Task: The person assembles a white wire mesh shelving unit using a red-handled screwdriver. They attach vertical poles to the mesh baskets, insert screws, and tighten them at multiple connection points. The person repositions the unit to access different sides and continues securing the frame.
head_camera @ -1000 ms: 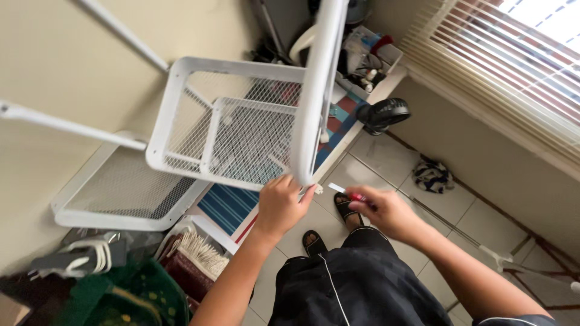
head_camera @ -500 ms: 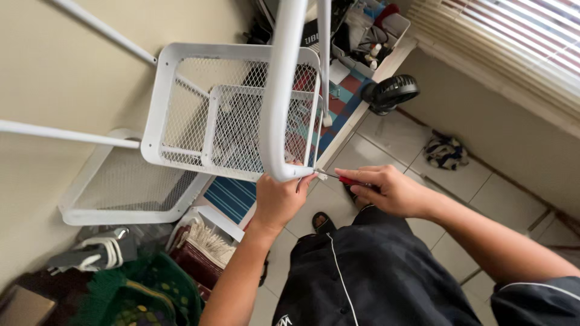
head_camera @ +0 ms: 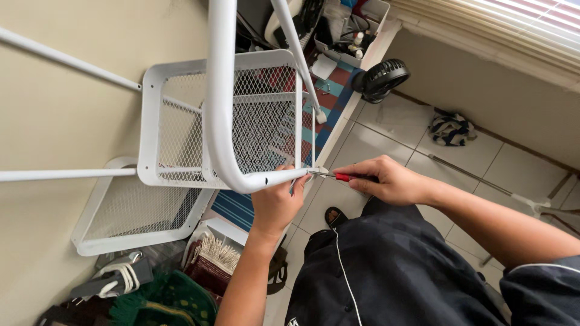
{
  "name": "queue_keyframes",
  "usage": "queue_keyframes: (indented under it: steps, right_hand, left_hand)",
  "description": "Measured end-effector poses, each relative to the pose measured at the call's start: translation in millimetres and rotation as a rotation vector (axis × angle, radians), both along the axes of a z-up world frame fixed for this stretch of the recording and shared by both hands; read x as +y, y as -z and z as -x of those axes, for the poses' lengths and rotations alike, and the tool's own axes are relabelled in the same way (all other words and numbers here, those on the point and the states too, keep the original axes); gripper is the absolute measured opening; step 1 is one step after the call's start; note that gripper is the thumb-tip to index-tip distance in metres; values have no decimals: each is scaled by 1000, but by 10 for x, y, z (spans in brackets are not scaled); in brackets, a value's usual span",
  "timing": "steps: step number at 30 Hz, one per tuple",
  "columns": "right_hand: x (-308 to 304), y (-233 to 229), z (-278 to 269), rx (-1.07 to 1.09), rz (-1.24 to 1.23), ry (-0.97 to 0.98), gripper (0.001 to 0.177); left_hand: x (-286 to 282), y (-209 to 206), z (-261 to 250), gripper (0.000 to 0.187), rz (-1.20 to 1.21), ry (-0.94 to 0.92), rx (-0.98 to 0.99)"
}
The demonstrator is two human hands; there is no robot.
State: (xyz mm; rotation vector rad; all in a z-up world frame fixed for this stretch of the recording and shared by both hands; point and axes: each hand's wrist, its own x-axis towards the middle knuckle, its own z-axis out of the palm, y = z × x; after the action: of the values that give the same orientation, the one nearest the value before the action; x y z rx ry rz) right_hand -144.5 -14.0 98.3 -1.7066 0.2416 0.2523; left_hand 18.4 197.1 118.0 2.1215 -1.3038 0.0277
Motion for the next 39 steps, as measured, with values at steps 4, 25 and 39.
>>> queue_keyframes:
  steps: [4, 25, 39]
  right_hand:
    - [-63, 89, -52, 146, -146, -45, 42]
    - [-143, 239, -141, 96, 202, -41, 25]
    - [15, 5, -138, -397, 806, 247, 26]
  left_hand:
    - [-1, 4, -15, 15, 39, 21, -34]
    - [-70, 102, -127, 18, 31, 24, -11]
    - [-74, 321, -126, 21, 2, 55, -96]
